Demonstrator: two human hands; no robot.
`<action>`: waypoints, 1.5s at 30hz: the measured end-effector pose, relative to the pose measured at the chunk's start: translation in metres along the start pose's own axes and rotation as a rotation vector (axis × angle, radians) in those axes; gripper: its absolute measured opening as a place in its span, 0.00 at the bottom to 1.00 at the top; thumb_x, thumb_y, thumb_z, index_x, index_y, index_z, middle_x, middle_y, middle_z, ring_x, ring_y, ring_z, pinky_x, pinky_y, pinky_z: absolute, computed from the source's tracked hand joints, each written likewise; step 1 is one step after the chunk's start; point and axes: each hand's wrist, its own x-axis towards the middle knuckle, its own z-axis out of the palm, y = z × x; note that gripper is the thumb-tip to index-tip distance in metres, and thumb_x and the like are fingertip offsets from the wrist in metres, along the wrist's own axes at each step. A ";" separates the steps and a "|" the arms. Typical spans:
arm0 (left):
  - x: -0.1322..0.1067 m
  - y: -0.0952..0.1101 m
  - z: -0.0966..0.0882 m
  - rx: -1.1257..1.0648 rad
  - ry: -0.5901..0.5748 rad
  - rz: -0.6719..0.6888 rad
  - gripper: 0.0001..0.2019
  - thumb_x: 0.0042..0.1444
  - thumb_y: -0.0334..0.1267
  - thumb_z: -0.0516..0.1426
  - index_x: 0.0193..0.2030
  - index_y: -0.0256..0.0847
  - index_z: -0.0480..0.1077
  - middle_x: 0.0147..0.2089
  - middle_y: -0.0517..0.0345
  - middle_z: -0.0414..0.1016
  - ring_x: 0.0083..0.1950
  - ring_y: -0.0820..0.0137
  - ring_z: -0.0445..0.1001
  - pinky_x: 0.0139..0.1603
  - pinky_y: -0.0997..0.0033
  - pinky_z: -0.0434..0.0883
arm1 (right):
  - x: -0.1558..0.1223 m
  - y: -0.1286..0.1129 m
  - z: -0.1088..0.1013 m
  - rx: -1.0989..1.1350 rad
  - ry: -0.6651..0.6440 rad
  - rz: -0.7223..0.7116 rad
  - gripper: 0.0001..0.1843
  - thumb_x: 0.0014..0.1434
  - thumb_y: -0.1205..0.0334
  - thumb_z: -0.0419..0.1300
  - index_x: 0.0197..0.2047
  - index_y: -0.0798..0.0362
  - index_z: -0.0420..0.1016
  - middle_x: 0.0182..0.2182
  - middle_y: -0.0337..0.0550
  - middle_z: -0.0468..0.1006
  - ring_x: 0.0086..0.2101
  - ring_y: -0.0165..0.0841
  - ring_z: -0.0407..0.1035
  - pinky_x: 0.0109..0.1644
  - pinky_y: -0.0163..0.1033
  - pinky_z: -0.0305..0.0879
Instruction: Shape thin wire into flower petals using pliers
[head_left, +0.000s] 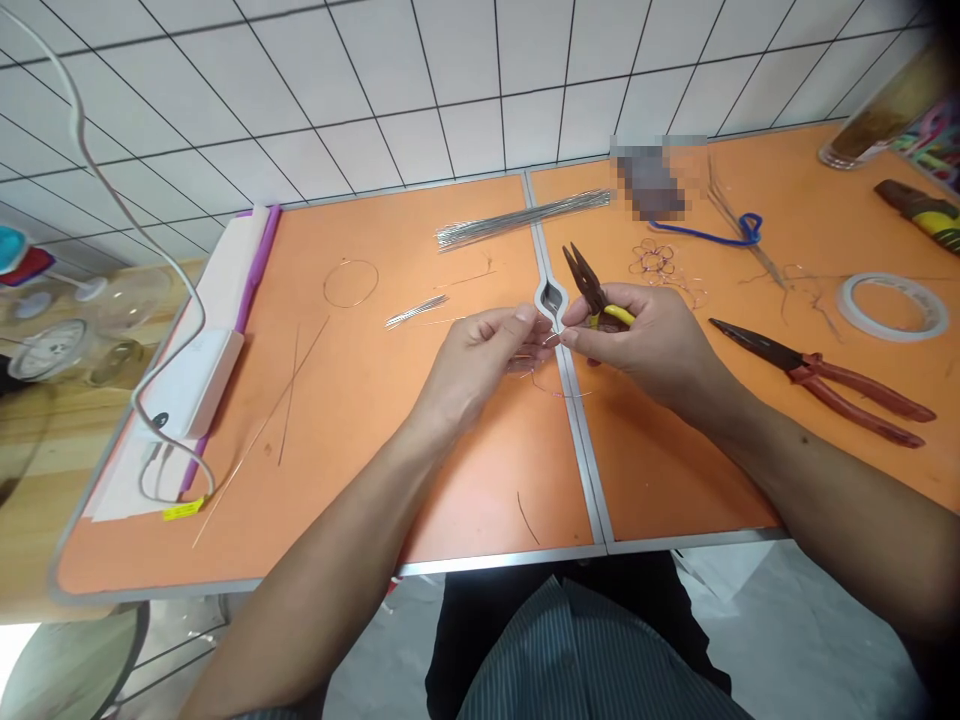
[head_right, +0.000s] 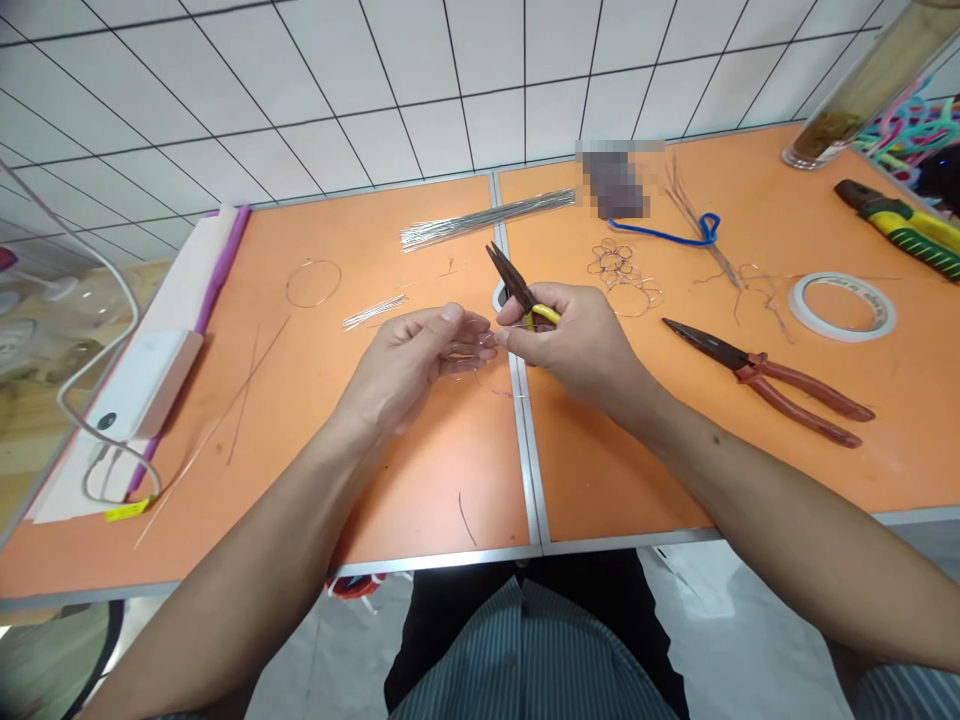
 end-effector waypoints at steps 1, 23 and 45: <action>0.000 0.000 -0.001 0.024 0.001 0.015 0.25 0.60 0.64 0.68 0.42 0.40 0.84 0.44 0.48 0.87 0.45 0.63 0.86 0.54 0.62 0.81 | 0.000 0.000 0.000 -0.004 0.000 -0.006 0.12 0.52 0.58 0.79 0.35 0.50 0.83 0.28 0.38 0.77 0.28 0.31 0.68 0.33 0.40 0.68; 0.006 -0.002 -0.003 -0.192 0.006 -0.091 0.16 0.61 0.50 0.71 0.41 0.38 0.83 0.43 0.46 0.87 0.42 0.64 0.86 0.43 0.66 0.82 | 0.008 0.016 -0.001 0.069 -0.011 -0.021 0.12 0.53 0.58 0.79 0.39 0.50 0.85 0.29 0.38 0.77 0.29 0.31 0.70 0.33 0.39 0.70; 0.006 0.000 -0.004 -0.137 0.052 0.017 0.14 0.59 0.40 0.70 0.49 0.39 0.81 0.46 0.48 0.88 0.43 0.66 0.86 0.46 0.66 0.82 | 0.015 0.023 -0.006 0.234 0.004 0.057 0.15 0.52 0.57 0.80 0.39 0.51 0.83 0.28 0.35 0.77 0.26 0.29 0.71 0.30 0.36 0.64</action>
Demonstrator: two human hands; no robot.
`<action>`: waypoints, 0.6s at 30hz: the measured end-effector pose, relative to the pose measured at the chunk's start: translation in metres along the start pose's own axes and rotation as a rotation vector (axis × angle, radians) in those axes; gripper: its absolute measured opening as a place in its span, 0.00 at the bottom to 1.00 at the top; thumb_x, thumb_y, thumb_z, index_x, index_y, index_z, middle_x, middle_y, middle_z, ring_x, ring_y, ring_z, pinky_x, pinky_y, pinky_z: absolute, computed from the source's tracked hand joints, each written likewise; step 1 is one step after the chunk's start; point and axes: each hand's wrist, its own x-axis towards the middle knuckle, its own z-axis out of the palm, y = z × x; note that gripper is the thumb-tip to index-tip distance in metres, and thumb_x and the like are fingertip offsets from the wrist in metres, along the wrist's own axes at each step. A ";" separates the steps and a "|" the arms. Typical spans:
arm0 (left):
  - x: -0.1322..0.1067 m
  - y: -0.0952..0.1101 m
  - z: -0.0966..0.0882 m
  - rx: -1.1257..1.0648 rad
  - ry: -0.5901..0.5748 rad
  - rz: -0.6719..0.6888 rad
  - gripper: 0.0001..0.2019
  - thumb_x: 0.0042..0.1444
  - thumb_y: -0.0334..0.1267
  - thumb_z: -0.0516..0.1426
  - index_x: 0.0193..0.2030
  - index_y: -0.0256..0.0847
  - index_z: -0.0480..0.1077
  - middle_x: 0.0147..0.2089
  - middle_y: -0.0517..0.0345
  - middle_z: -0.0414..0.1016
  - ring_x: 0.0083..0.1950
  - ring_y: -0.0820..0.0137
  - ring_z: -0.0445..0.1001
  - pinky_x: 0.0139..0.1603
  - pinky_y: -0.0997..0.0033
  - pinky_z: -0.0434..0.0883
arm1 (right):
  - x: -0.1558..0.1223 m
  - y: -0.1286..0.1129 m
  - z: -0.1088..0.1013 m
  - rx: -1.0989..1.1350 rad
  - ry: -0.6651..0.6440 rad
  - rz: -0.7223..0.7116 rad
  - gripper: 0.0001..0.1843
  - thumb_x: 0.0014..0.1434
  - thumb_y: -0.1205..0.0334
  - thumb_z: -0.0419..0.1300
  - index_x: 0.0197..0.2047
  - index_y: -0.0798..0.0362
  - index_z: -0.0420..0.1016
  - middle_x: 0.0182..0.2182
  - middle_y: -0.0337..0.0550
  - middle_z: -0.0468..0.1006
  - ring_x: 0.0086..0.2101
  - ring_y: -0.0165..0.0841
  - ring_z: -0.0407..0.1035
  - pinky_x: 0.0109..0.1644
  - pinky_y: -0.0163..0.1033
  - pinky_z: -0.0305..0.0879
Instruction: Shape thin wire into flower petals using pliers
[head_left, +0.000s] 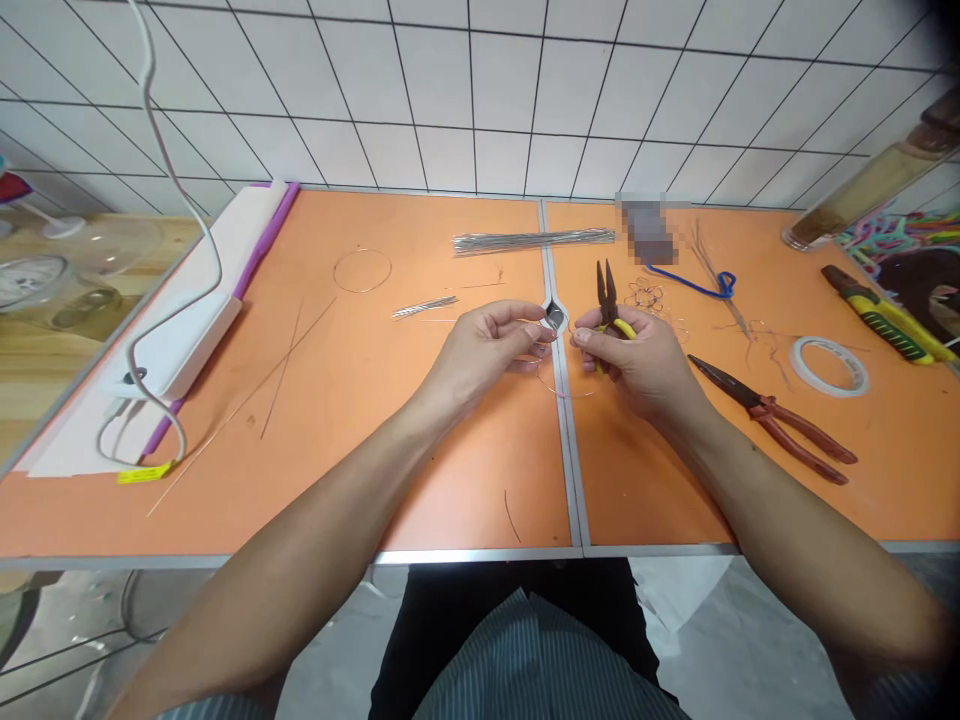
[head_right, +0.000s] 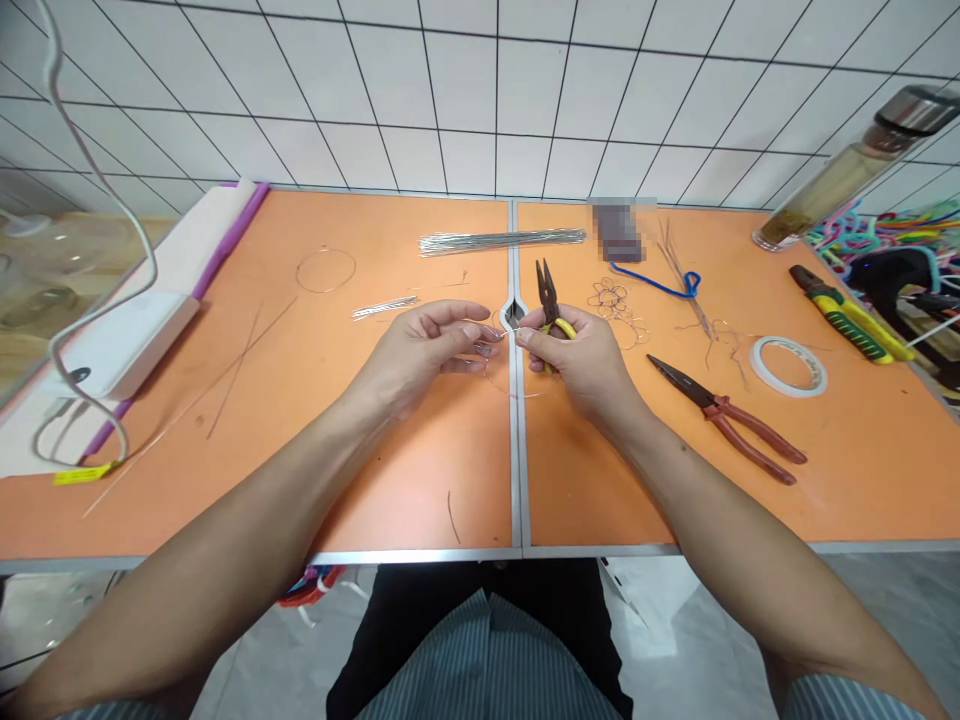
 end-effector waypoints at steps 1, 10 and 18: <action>0.000 0.001 0.000 0.022 0.001 0.010 0.12 0.59 0.41 0.70 0.48 0.39 0.81 0.46 0.48 0.88 0.43 0.67 0.85 0.46 0.66 0.81 | -0.001 -0.001 0.000 -0.015 -0.015 0.011 0.14 0.52 0.57 0.79 0.39 0.51 0.83 0.27 0.35 0.76 0.26 0.29 0.71 0.30 0.36 0.64; 0.002 -0.001 -0.003 0.231 0.005 0.108 0.11 0.60 0.42 0.68 0.31 0.39 0.77 0.32 0.53 0.82 0.32 0.71 0.77 0.37 0.70 0.73 | -0.007 -0.007 0.007 -0.139 -0.084 0.011 0.14 0.50 0.59 0.79 0.38 0.52 0.83 0.28 0.36 0.77 0.27 0.29 0.69 0.35 0.38 0.69; 0.003 -0.002 -0.001 0.250 0.039 0.143 0.09 0.59 0.38 0.66 0.30 0.40 0.75 0.29 0.55 0.79 0.30 0.72 0.75 0.35 0.70 0.72 | -0.008 -0.009 0.005 -0.144 -0.211 0.021 0.13 0.56 0.56 0.78 0.41 0.51 0.84 0.31 0.37 0.78 0.30 0.29 0.71 0.38 0.37 0.70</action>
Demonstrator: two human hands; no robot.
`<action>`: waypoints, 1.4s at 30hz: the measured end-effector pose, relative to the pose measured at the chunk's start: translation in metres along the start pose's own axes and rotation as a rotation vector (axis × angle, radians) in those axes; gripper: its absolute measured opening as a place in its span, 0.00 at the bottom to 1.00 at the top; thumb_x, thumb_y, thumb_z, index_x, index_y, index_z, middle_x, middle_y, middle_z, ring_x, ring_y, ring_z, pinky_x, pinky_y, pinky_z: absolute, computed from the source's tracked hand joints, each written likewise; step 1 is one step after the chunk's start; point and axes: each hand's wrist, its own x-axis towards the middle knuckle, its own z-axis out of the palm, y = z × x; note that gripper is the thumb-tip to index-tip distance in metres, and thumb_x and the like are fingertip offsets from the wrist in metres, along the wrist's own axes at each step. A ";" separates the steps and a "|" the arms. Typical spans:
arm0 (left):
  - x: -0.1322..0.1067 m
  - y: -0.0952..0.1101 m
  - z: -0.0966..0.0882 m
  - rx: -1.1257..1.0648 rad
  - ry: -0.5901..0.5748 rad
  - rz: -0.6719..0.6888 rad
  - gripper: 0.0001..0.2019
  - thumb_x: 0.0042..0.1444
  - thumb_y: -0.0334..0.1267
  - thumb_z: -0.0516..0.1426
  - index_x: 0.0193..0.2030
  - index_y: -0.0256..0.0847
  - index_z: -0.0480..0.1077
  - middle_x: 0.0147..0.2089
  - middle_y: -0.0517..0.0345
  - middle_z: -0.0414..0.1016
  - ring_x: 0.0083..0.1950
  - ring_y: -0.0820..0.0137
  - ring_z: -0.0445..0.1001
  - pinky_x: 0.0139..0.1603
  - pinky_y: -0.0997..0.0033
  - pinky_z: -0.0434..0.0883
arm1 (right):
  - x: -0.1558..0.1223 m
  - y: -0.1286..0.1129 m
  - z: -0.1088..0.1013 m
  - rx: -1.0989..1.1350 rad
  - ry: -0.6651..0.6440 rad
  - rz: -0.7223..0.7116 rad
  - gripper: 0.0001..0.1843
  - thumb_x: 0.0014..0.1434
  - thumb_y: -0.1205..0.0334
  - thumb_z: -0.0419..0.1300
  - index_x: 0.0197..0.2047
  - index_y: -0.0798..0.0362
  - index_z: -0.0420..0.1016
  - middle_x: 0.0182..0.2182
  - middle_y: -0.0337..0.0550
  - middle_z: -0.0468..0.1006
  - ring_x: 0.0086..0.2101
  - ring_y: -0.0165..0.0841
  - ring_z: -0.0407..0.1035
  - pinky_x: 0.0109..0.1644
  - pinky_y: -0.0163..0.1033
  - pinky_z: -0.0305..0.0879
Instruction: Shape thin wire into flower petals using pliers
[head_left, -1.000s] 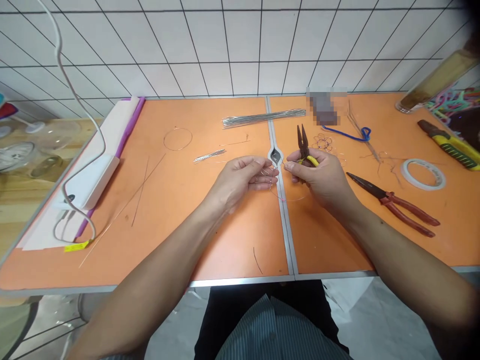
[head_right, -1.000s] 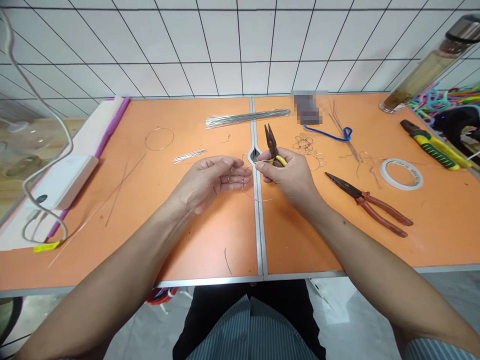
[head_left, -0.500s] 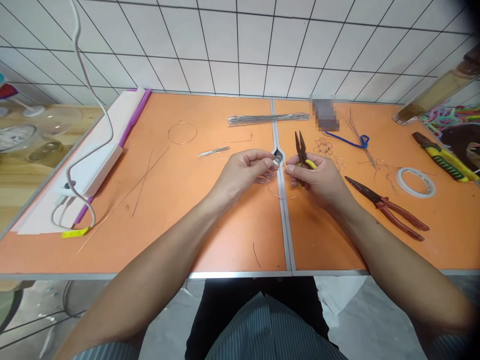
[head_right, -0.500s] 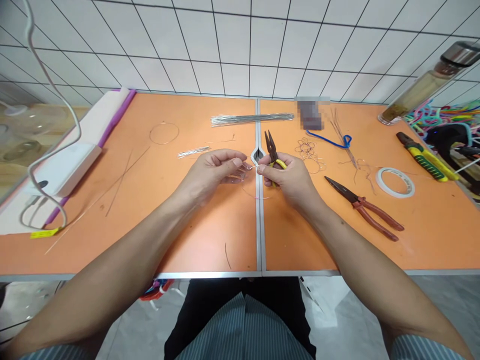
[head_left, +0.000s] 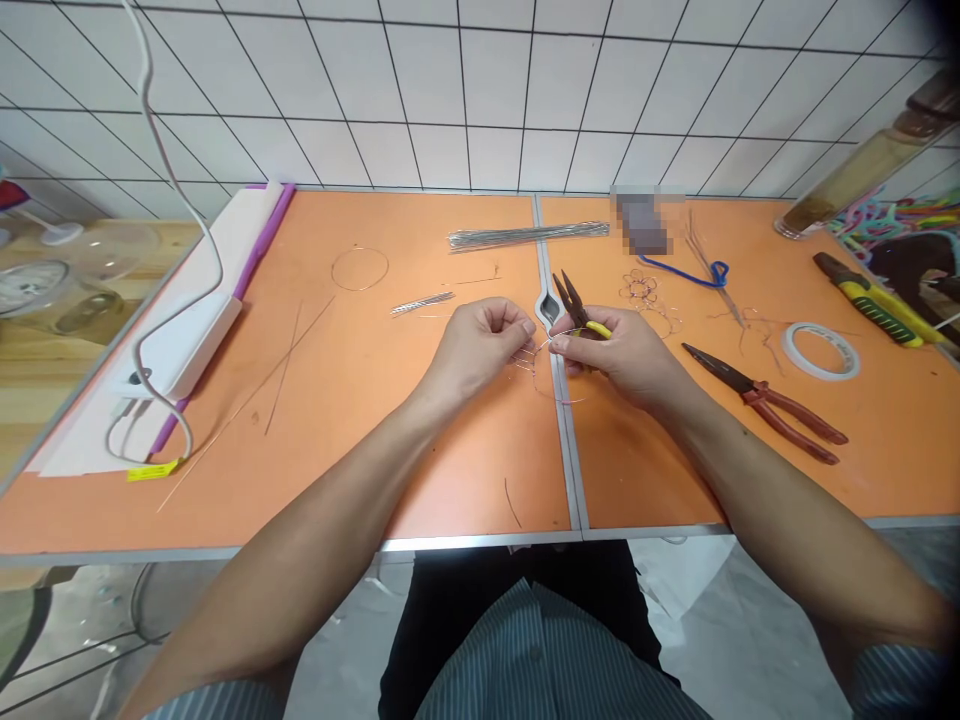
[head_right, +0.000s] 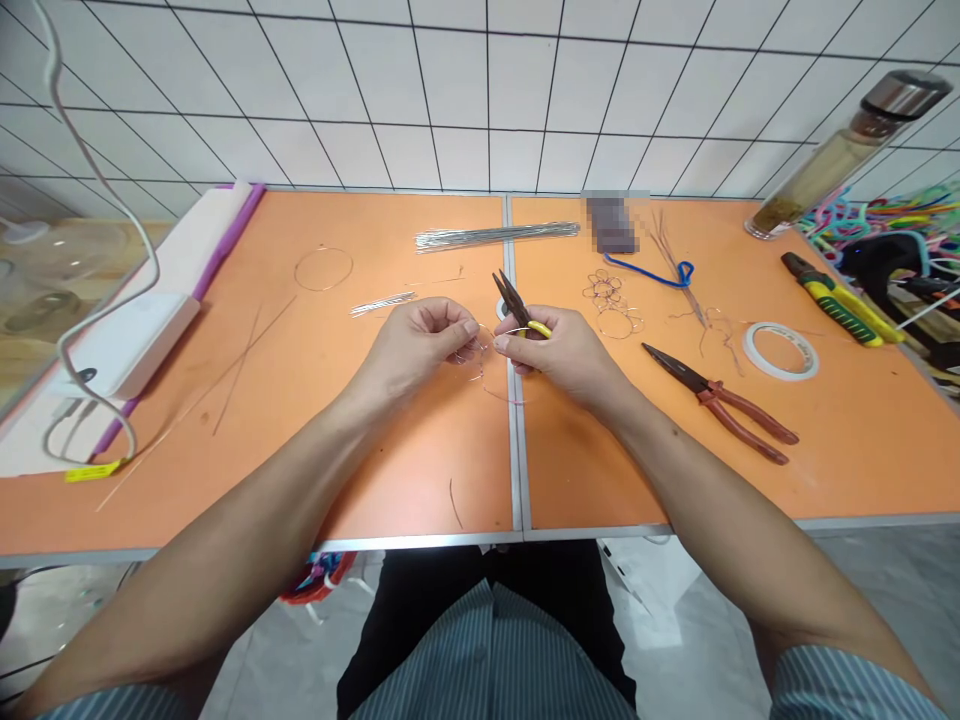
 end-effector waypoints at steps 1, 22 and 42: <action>0.000 0.000 0.001 -0.012 -0.007 -0.002 0.09 0.59 0.38 0.67 0.30 0.39 0.75 0.29 0.55 0.80 0.30 0.72 0.75 0.35 0.70 0.72 | 0.000 0.000 0.001 0.004 0.006 -0.002 0.14 0.55 0.56 0.79 0.40 0.51 0.83 0.31 0.37 0.78 0.30 0.29 0.71 0.38 0.37 0.71; -0.010 0.005 0.006 0.122 -0.059 -0.072 0.14 0.65 0.44 0.64 0.30 0.40 0.74 0.31 0.57 0.75 0.33 0.71 0.70 0.38 0.69 0.68 | -0.002 0.001 0.008 -0.165 0.150 -0.122 0.10 0.52 0.61 0.76 0.34 0.52 0.81 0.29 0.37 0.75 0.29 0.29 0.65 0.34 0.38 0.59; 0.000 0.003 -0.017 0.437 -0.340 0.310 0.10 0.66 0.34 0.64 0.51 0.44 0.85 0.44 0.53 0.86 0.45 0.66 0.83 0.49 0.66 0.77 | 0.001 0.002 -0.007 0.057 -0.088 0.005 0.18 0.49 0.62 0.82 0.39 0.51 0.80 0.27 0.37 0.78 0.29 0.31 0.72 0.36 0.36 0.73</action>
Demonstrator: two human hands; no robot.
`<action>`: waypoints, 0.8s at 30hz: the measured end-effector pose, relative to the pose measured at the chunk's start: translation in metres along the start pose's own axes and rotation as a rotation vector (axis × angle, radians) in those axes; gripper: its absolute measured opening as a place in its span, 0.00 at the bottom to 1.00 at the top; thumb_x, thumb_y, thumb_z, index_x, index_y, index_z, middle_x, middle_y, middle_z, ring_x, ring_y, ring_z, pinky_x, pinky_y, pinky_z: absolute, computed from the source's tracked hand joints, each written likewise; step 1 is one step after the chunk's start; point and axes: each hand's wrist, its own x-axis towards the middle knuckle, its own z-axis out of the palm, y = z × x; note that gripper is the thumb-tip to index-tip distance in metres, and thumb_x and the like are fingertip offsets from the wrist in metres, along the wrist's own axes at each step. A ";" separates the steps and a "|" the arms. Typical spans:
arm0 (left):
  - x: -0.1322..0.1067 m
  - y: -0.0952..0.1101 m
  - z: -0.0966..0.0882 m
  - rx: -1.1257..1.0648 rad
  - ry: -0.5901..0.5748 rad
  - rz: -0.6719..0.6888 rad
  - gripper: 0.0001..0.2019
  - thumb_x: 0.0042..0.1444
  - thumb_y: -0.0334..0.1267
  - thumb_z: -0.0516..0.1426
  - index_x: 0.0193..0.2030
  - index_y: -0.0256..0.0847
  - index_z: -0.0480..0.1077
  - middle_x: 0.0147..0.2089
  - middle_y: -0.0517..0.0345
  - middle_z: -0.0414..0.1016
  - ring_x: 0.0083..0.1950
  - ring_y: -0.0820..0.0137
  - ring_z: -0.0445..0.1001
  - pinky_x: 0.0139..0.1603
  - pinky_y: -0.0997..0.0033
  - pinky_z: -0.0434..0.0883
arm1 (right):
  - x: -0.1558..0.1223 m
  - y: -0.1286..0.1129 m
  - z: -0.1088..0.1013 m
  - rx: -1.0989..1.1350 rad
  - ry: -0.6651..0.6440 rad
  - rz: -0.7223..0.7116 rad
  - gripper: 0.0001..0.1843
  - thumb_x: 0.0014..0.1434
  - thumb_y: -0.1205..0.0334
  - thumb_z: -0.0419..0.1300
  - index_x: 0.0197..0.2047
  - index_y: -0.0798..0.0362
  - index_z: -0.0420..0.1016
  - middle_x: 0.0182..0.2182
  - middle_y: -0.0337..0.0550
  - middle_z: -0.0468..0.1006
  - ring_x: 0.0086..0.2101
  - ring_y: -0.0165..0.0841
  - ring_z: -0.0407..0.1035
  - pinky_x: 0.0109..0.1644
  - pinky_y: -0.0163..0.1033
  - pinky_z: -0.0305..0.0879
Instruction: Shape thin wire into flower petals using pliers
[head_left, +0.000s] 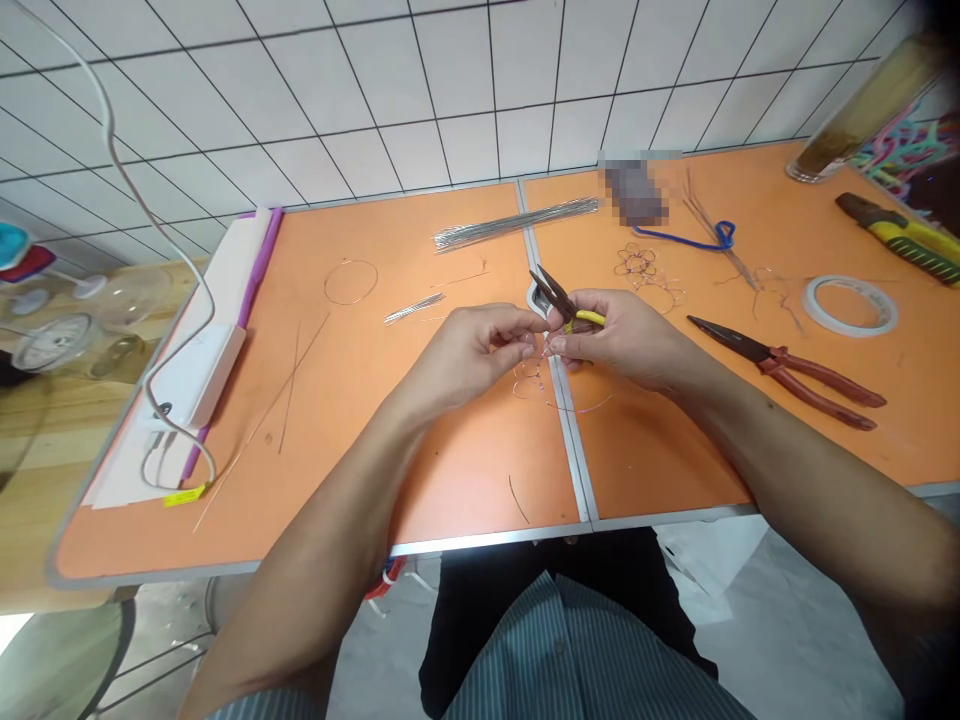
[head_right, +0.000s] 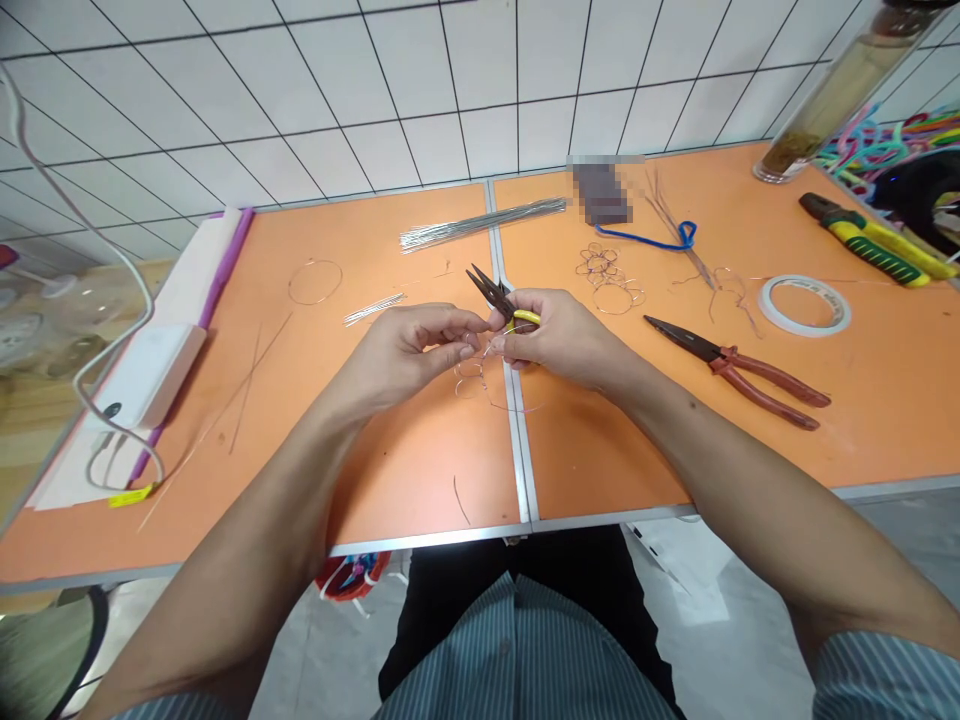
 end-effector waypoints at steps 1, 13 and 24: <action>-0.001 0.000 -0.001 0.053 -0.002 0.020 0.11 0.66 0.33 0.63 0.52 0.45 0.85 0.44 0.54 0.86 0.45 0.66 0.83 0.48 0.66 0.76 | 0.000 0.000 0.000 0.015 -0.002 0.004 0.19 0.49 0.62 0.82 0.40 0.51 0.80 0.27 0.37 0.78 0.30 0.32 0.73 0.36 0.37 0.74; -0.001 0.007 -0.006 0.383 -0.019 0.211 0.11 0.65 0.26 0.60 0.44 0.44 0.83 0.35 0.61 0.84 0.34 0.71 0.79 0.38 0.72 0.70 | -0.003 -0.007 0.003 0.035 0.016 0.028 0.16 0.51 0.63 0.81 0.37 0.52 0.79 0.28 0.40 0.79 0.30 0.33 0.74 0.34 0.38 0.74; -0.001 0.011 -0.005 0.408 -0.054 0.145 0.11 0.68 0.33 0.58 0.46 0.46 0.84 0.35 0.57 0.85 0.35 0.67 0.80 0.40 0.69 0.71 | -0.003 -0.007 0.003 0.012 0.016 0.022 0.15 0.51 0.64 0.81 0.37 0.51 0.79 0.26 0.40 0.78 0.27 0.33 0.73 0.34 0.40 0.72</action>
